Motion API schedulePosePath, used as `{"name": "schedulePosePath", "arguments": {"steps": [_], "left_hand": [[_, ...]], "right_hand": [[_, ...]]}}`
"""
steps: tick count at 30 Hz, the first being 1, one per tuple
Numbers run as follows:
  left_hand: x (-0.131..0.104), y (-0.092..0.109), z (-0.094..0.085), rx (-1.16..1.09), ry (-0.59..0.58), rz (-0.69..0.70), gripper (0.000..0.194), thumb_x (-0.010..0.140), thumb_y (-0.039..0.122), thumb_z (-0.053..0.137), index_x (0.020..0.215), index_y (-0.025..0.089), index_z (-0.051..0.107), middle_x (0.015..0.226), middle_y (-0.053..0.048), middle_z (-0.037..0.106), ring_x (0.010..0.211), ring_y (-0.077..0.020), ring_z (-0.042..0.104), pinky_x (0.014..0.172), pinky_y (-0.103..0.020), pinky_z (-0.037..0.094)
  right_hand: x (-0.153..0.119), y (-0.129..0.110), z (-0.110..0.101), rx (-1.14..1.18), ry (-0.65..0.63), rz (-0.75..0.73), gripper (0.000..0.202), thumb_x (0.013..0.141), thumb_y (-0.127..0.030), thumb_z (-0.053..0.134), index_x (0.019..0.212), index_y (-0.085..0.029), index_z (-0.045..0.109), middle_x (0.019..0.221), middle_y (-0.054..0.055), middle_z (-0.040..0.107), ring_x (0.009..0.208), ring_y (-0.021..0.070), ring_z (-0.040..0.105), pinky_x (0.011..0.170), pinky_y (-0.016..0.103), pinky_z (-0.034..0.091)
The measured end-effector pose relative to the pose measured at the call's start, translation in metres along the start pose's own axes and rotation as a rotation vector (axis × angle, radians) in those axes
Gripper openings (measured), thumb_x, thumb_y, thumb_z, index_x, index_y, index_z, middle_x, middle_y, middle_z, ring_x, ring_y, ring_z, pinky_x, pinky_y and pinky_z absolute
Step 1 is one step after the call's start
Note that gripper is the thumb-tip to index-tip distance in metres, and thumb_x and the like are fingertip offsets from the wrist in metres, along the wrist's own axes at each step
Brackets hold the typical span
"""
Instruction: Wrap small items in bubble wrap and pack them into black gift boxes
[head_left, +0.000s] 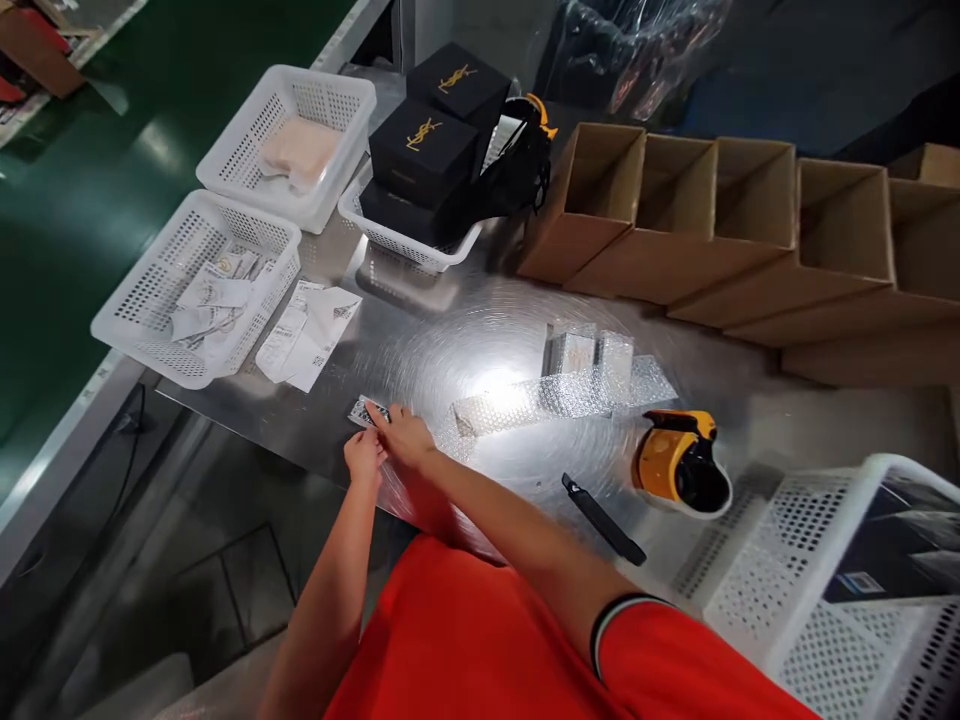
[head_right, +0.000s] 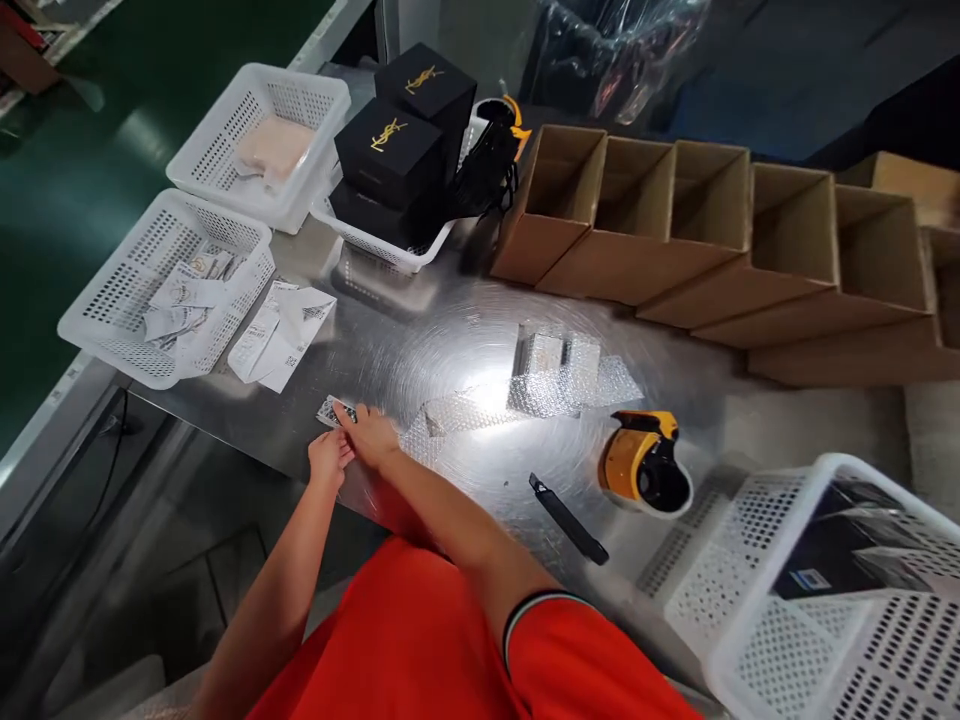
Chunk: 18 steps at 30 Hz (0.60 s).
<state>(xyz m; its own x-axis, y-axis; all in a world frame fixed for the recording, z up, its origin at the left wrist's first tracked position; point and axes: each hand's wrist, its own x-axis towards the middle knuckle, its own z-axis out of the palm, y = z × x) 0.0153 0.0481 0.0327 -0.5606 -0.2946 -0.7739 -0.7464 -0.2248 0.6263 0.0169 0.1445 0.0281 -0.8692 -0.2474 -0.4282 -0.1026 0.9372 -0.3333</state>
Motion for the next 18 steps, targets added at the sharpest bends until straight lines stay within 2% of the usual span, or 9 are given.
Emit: {"name": "schedulePosePath", "arguments": {"steps": [4,8,11,14,16,18], "left_hand": [[-0.003,0.013,0.003,0.071,-0.015,-0.048,0.033,0.075,0.044,0.073,0.064,0.016,0.06,0.062,-0.004,0.063,0.06,-0.0155,0.064,0.059,-0.028,0.053],[-0.003,0.024,0.005,0.186,0.011,-0.093,0.036,0.075,0.045,0.075,0.061,0.017,0.056,0.056,0.0,0.057,0.059,-0.0154,0.062,0.06,-0.028,0.052],[-0.002,0.03,0.002,0.24,0.0,-0.127,0.033,0.08,0.043,0.071,0.063,0.016,0.061,0.066,-0.007,0.065,0.075,-0.0211,0.068,0.072,-0.033,0.054],[0.002,0.034,0.0,0.277,0.017,-0.148,0.026,0.079,0.039,0.072,0.067,0.017,0.065,0.079,-0.011,0.07,0.103,-0.0298,0.067,0.093,-0.046,0.051],[0.005,0.035,-0.001,0.272,0.03,-0.145,0.021,0.078,0.035,0.073,0.069,0.018,0.066,0.083,-0.012,0.071,0.117,-0.0328,0.061,0.102,-0.052,0.044],[0.007,0.034,-0.001,0.244,0.025,-0.135,0.016,0.077,0.032,0.074,0.07,0.019,0.066,0.085,-0.011,0.072,0.124,-0.0335,0.057,0.107,-0.053,0.04]], "right_hand": [[0.0,0.0,-0.005,0.036,-0.013,-0.003,0.071,0.097,-0.021,0.041,0.161,-0.024,0.011,0.133,0.02,0.052,0.11,0.03,0.056,0.083,0.041,0.053],[-0.001,-0.001,-0.013,0.081,-0.044,-0.012,0.082,0.091,-0.039,0.052,0.16,-0.014,0.013,0.141,0.022,0.048,0.117,0.0338,0.053,0.092,0.046,0.051],[-0.002,-0.004,-0.017,0.052,-0.06,0.003,0.096,0.084,-0.048,0.062,0.159,-0.011,0.014,0.143,0.023,0.046,0.118,0.036,0.052,0.092,0.048,0.052],[-0.002,-0.006,-0.017,0.035,-0.061,0.018,0.107,0.077,-0.041,0.075,0.159,-0.011,0.013,0.141,0.023,0.047,0.116,0.0343,0.053,0.088,0.044,0.054],[-0.002,-0.007,-0.016,0.037,-0.053,0.042,0.096,0.082,-0.031,0.07,0.159,-0.015,0.014,0.139,0.021,0.049,0.115,0.0315,0.055,0.085,0.041,0.055],[-0.002,-0.006,-0.015,0.042,-0.048,0.064,0.079,0.09,-0.019,0.057,0.158,-0.018,0.017,0.137,0.02,0.05,0.114,0.0293,0.056,0.083,0.038,0.055]]}}
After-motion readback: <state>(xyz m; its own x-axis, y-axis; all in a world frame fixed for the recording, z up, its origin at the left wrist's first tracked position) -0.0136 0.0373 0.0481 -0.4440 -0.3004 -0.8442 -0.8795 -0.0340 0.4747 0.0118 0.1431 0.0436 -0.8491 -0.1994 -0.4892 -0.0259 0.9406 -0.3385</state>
